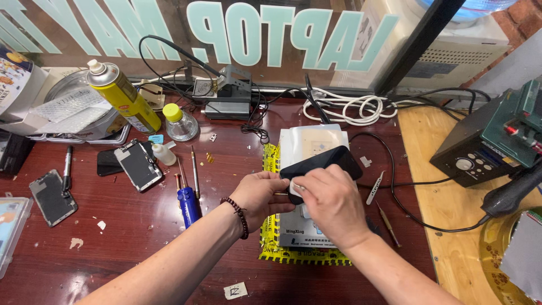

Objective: The person repairs a smartphone at a workbench. They open the phone, work on its internal components by hand, wipe the screen with a cloth, power the phone on to test it, and press the screen assembly back into place.

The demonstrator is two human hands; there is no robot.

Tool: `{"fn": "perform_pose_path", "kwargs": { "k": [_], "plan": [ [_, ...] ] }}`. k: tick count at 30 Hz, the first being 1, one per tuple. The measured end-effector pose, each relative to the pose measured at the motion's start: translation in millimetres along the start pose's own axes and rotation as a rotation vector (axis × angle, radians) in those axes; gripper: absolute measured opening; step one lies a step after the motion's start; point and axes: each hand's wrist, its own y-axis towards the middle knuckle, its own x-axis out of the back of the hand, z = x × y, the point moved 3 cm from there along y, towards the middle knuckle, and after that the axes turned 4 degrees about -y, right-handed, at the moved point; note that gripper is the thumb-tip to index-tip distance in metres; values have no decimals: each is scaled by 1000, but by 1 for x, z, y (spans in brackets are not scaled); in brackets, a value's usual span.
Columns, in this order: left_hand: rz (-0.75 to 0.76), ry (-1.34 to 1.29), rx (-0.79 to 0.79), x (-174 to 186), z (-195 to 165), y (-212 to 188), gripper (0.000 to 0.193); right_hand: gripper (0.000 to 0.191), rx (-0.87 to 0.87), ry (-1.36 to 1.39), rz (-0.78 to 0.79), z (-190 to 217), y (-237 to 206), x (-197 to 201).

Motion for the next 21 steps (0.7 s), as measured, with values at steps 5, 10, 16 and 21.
{"fn": "perform_pose_path", "kwargs": {
  "k": [5, 10, 16, 21],
  "plan": [
    [-42, 49, 21, 3, -2, -1, 8, 7, -191, -184, -85, -37, 9, 22],
    [-1, -11, -3, 5, -1, 0, 8, 6, -76, -46, -47, -10, -5, -2],
    [4, 12, -6, 7, 1, 4, 9, 5, -128, -130, -99, -31, 16, 23],
    [57, 41, -34, 3, -4, 0, 17, 5, -53, -30, -63, -8, 23, -16]
  ]
}}
